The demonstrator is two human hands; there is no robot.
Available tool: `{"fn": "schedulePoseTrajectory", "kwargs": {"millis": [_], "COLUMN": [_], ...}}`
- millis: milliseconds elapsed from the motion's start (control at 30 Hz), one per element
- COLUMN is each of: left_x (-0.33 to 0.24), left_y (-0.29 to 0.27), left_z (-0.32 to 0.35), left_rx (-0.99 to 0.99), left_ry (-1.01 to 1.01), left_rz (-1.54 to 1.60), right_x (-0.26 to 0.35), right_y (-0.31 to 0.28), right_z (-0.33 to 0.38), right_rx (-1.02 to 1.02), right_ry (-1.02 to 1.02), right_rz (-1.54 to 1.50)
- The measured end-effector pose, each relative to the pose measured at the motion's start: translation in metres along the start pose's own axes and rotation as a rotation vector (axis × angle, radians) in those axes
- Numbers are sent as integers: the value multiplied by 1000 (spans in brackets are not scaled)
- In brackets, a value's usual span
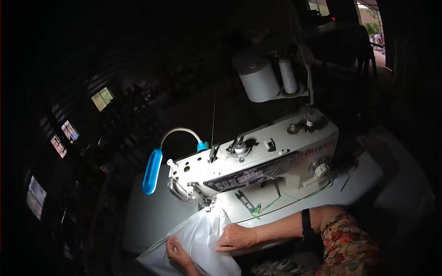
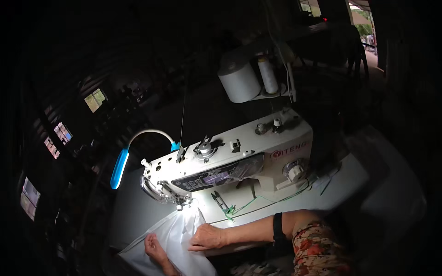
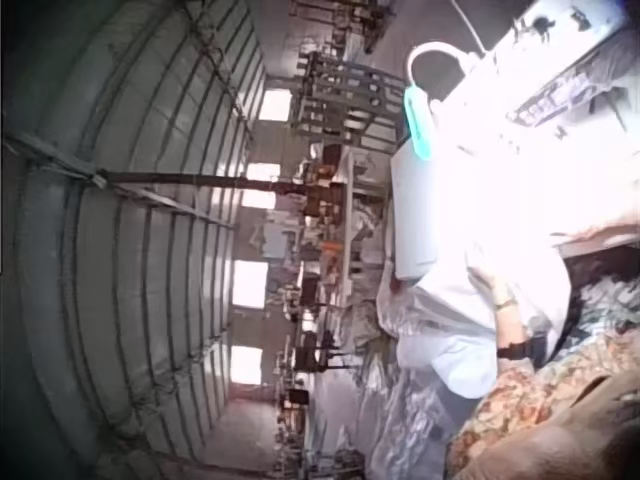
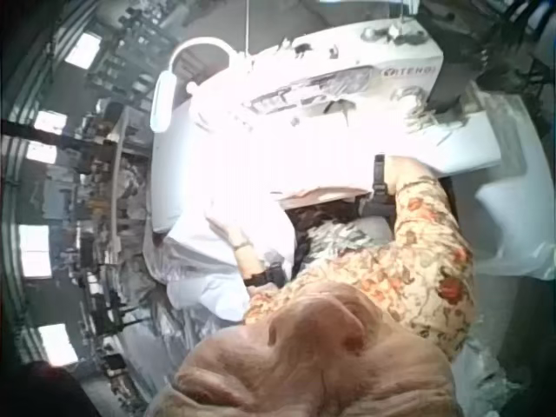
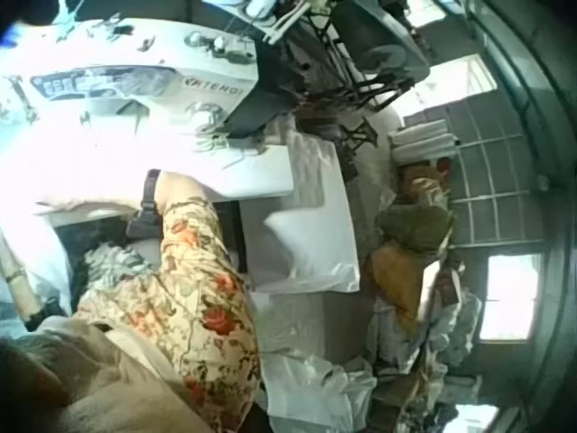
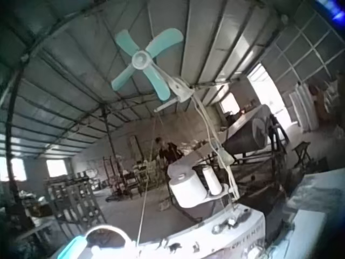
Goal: Sewing a large piece of white fabric using an industrial sewing machine.
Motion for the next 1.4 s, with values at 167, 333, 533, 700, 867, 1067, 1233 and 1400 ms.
{"fn": "schedulePoseTrajectory", "kwargs": {"millis": [167, 333, 533, 700, 867, 1067, 1233, 1400], "left_x": [-31, -34, -27, -10, 7, 28, 36, 38], "left_y": [0, 3, -2, 5, 19, 20, 17, 11], "left_z": [-3, -2, -2, -7, -11, -8, -14, -17], "left_rx": [-45, -32, -6, 27, 37, 56, 47, 31], "left_ry": [40, 108, 105, 84, 101, 97, 107, 115], "left_rz": [-252, -265, -270, -281, -242, -232, -221, -208], "right_x": [34, 33, 70, 52, 35, 31, 30, 31], "right_y": [-84, -88, -130, -126, -96, -93, -87, -90], "right_z": [-24, -31, -23, -28, -34, -34, -33, -32], "right_rx": [-656, -591, -623, -619, -638, -643, -568, -536], "right_ry": [-284, -231, -322, -316, -288, -285, -308, -302], "right_rz": [-63, -16, 399, 322, 208, 233, 249, 258]}}
Point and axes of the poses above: each hand's wrist, its own z-axis away from the middle knuckle, its own y-axis out of the palm, x = y × z, the point moved 3 cm from there along -z, towards the middle knuckle, and after that the axes turned 6 degrees about -x, right-handed, at the moved point
